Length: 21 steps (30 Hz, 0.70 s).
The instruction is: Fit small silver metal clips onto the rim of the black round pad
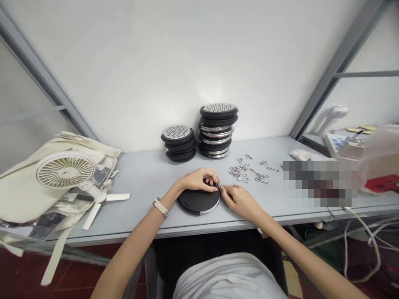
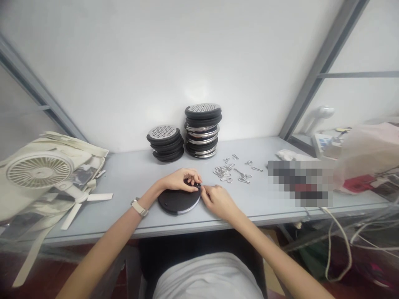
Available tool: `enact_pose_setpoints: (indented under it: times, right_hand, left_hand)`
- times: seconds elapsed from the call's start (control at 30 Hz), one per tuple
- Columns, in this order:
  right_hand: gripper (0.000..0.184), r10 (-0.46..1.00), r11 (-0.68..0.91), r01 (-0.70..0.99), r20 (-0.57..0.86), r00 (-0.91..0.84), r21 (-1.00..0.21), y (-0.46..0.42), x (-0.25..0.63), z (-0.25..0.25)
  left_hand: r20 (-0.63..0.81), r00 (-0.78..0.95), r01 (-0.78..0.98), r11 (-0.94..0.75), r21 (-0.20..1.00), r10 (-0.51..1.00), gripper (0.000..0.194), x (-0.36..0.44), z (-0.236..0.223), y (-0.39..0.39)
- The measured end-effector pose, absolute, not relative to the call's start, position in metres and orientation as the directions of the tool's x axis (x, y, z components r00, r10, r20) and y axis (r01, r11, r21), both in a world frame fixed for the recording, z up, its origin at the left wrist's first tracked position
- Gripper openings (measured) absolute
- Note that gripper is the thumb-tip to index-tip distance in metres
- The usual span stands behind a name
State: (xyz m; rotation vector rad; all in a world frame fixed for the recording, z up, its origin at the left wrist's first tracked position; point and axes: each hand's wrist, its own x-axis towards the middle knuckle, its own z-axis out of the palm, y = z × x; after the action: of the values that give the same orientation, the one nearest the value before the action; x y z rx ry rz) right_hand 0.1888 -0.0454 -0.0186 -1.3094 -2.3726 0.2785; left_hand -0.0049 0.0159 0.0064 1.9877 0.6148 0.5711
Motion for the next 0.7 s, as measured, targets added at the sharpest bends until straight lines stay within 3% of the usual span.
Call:
enact_pose_setpoints:
  times: [0.23,0.7]
  right_hand:
    - [0.044,0.873,0.485,0.726,0.219,-0.436,-0.488,-0.0450,0.1894,-0.0154]
    - [0.043,0.884,0.465,0.733,0.221,-0.412,-0.496,-0.0462,0.1887,-0.0120]
  left_hand:
    - [0.134,0.760,0.206,-0.432,0.878,0.636,0.021,-0.0054,0.0072,0.0155]
    - [0.117,0.749,0.226,-0.418,0.880,0.652,0.022,-0.0044,0.0064,0.0162]
